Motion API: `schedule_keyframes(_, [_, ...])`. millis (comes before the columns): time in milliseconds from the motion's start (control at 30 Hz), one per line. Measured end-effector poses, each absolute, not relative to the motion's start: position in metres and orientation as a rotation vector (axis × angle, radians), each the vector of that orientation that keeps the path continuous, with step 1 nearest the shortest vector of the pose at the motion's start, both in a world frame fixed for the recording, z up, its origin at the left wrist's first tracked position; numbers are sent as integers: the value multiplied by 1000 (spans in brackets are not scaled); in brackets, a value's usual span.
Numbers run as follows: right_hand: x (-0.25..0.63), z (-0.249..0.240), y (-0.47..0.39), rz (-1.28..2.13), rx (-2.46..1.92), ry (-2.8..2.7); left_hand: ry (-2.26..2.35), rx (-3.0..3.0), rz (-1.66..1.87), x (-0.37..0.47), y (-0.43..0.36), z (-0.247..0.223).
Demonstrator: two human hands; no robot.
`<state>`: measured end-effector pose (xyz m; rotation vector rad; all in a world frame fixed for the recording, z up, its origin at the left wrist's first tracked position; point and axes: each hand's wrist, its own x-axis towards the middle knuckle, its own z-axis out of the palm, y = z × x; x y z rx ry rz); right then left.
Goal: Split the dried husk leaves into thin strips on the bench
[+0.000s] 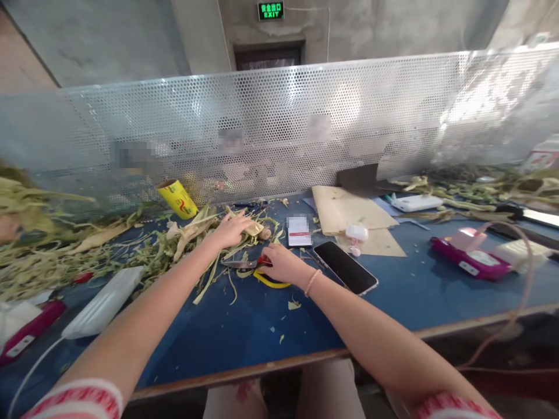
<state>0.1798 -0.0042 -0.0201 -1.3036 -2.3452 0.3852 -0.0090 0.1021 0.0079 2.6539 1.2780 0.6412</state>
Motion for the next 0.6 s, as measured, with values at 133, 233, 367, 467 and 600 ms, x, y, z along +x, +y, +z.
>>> schedule_keyframes(133, [177,-27,-3,323,-1304,-2375,1306,2577,784,-5,123,13])
schedule_keyframes(233, [176,-34,2,248,-1286,-2394,1294,2438,1106,-10,117,31])
schedule_keyframes(367, [173,-37,5,131,-1366,-2396,1371,2025,1741,-22,86,58])
schedule_keyframes(467, [168,-37,-1,21,-1516,-2374,1396,1696,1937,-32,58,68])
schedule_keyframes(600, [160,-36,-7,-120,-1540,-2337,1032,1228,1875,-39,35,65])
